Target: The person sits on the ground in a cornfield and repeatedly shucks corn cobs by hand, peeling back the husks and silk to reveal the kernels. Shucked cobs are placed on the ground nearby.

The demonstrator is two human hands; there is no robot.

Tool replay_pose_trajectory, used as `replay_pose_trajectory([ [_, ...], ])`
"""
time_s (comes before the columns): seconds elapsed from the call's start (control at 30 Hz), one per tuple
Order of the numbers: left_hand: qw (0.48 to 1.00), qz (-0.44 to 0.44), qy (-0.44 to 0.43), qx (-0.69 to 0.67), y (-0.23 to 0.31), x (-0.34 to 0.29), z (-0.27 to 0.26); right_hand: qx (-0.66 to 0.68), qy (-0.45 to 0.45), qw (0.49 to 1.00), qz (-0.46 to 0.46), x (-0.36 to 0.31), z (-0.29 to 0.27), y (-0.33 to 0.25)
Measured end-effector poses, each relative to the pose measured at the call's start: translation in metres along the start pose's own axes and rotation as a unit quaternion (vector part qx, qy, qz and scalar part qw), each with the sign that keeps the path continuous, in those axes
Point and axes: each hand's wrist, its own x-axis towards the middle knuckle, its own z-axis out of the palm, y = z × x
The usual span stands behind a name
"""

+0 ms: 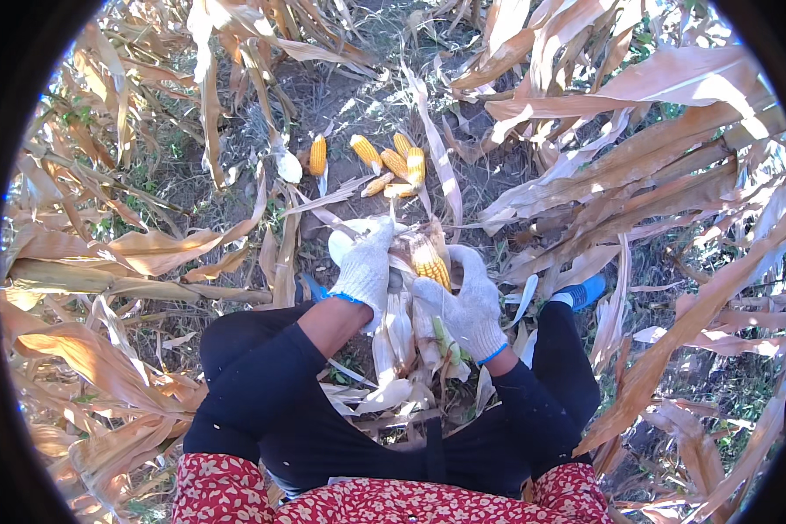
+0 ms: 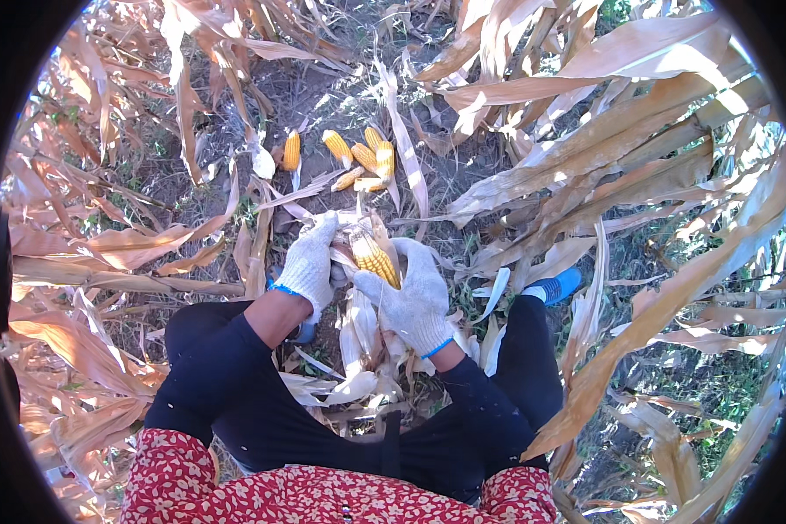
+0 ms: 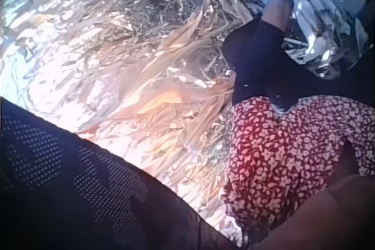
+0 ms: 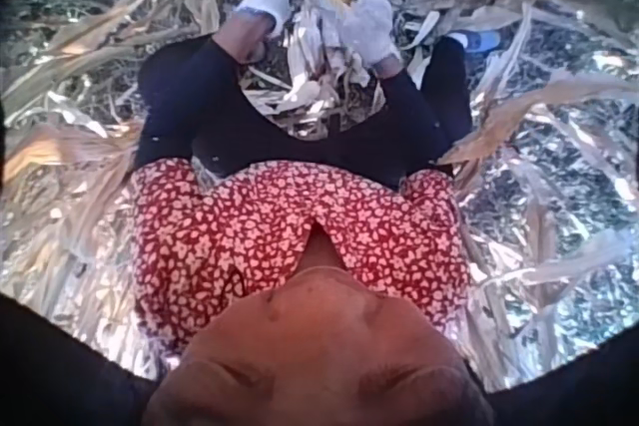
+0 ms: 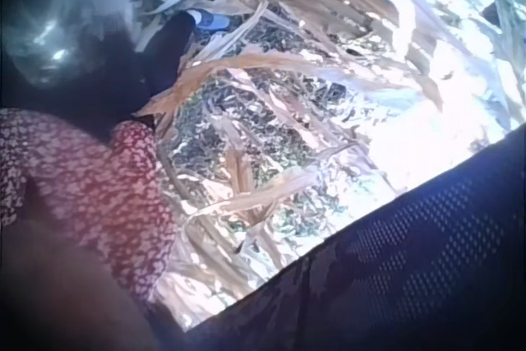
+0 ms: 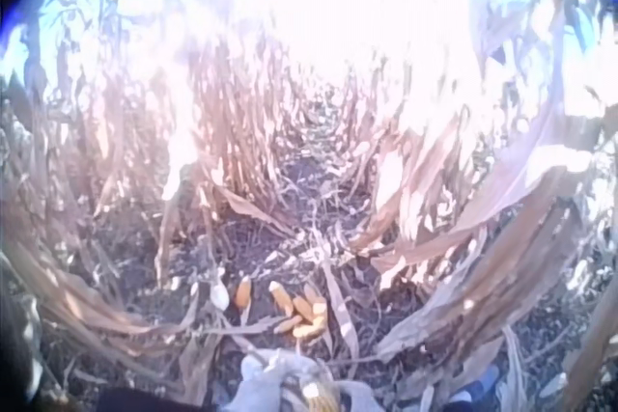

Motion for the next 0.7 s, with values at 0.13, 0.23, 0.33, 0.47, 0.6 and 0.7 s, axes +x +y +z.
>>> replay_pose_trajectory([
  [0.13,0.998,0.028,0.048,0.019,0.007,-0.010,0.013,0.060,0.057,0.996,-0.013,-0.004,0.006,0.007],
  [0.23,0.999,0.032,0.012,-0.041,0.005,-0.015,0.034,0.226,0.051,0.972,0.030,-0.006,0.017,0.005],
  [0.33,0.999,0.022,-0.034,0.009,0.002,-0.025,0.040,0.328,0.021,0.940,0.095,-0.004,0.004,-0.023],
  [0.47,0.981,-0.068,-0.178,-0.017,0.000,-0.025,0.038,0.479,0.048,0.862,0.162,-0.001,0.008,-0.012],
  [0.6,0.951,-0.130,-0.279,0.021,0.005,-0.053,0.047,0.631,-0.023,0.727,0.270,0.012,-0.015,0.004],
  [0.7,0.866,-0.174,-0.405,0.237,0.007,-0.077,0.039,0.642,0.079,0.712,0.274,0.028,-0.027,0.014],
])
